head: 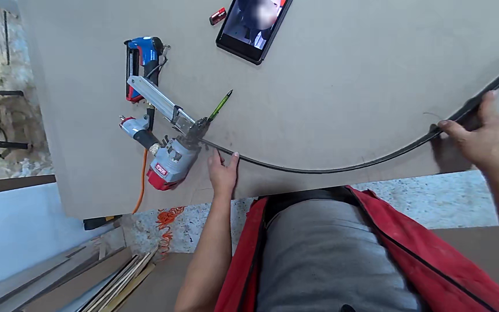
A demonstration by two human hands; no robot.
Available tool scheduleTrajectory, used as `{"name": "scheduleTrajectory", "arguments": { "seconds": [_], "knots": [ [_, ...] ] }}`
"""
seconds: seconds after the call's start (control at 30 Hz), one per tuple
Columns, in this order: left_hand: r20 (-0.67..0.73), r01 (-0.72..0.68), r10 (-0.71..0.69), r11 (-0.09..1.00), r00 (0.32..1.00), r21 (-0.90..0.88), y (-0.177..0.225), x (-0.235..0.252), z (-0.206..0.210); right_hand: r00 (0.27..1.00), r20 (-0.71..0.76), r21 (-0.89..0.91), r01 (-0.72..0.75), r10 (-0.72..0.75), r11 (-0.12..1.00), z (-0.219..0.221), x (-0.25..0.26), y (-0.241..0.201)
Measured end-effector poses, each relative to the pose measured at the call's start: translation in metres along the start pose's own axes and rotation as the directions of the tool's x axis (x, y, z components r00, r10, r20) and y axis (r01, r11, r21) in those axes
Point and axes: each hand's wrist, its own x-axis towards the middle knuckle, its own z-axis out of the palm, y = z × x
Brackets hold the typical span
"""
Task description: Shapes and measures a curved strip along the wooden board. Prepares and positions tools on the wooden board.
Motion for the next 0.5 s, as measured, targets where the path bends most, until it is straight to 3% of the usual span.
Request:
{"name": "scheduleTrajectory", "arguments": {
  "seconds": [0.3, 0.5],
  "knots": [
    [0.054, -0.028, 0.032, 0.997, 0.998, -0.077, -0.006, 0.006, -0.008, 0.985, -0.162, 0.246, -0.025, 0.067, 0.969, 0.016, -0.005, -0.007],
    [0.147, -0.035, 0.046, 0.996, 0.988, -0.077, -0.004, 0.012, -0.012, 0.961, -0.276, 0.159, 0.012, 0.033, 0.987, 0.037, -0.008, 0.0]
  ]
}}
